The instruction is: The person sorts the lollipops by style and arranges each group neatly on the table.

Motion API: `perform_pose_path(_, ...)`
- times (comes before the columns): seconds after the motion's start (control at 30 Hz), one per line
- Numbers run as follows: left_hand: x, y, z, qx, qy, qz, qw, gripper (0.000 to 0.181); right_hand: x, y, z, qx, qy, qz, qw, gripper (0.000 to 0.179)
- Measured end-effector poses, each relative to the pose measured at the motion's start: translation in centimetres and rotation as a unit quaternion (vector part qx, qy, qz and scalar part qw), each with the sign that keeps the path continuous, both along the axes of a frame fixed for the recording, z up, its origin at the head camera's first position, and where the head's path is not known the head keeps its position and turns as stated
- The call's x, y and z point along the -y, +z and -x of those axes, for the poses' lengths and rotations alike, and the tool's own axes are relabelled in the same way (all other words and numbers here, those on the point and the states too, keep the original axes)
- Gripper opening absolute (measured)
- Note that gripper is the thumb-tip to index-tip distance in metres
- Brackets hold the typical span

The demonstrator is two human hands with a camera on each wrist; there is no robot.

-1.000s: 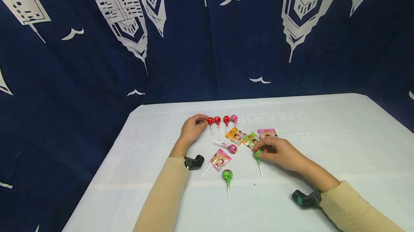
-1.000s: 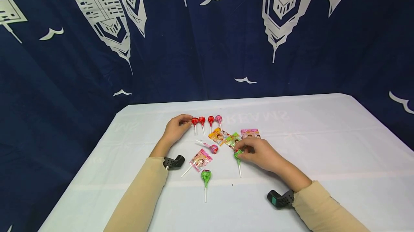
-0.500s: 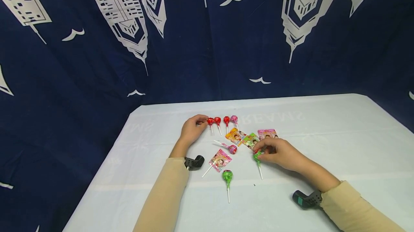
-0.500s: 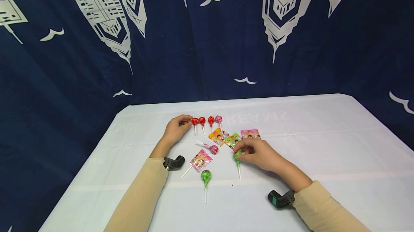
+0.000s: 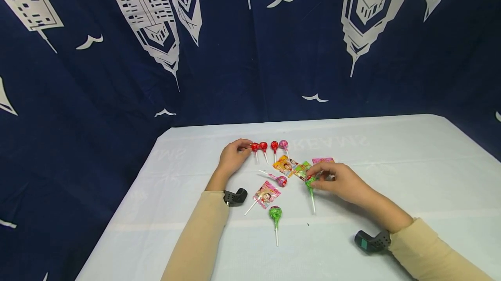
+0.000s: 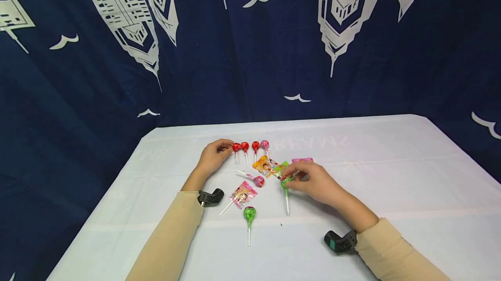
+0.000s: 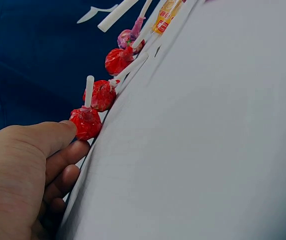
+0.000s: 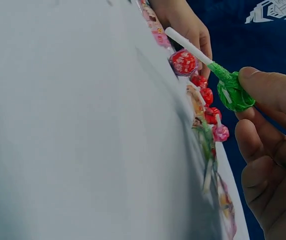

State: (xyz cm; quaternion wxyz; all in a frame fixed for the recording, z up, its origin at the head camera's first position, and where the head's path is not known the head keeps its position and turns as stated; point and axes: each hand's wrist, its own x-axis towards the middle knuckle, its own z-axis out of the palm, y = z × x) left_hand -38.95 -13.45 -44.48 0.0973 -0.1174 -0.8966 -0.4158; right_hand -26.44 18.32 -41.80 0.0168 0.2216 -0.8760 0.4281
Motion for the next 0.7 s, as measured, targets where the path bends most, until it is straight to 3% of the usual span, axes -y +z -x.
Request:
perform_pose_path(0.47, -0.1, -0.1, 0.1, 0.000, -0.001, -0.003, 1.0000, 0.024, 0.2, 2.7, 2.0, 0.046, -0.004, 0.042, 0.9980, 0.025)
perform_pose_path(0.7, 0.0, -0.2, 0.1, -0.003, 0.000, -0.003, 1.0000, 0.024, 1.0, 3.2, 3.1, 0.020, -0.044, 0.027, 0.9985, 0.028)
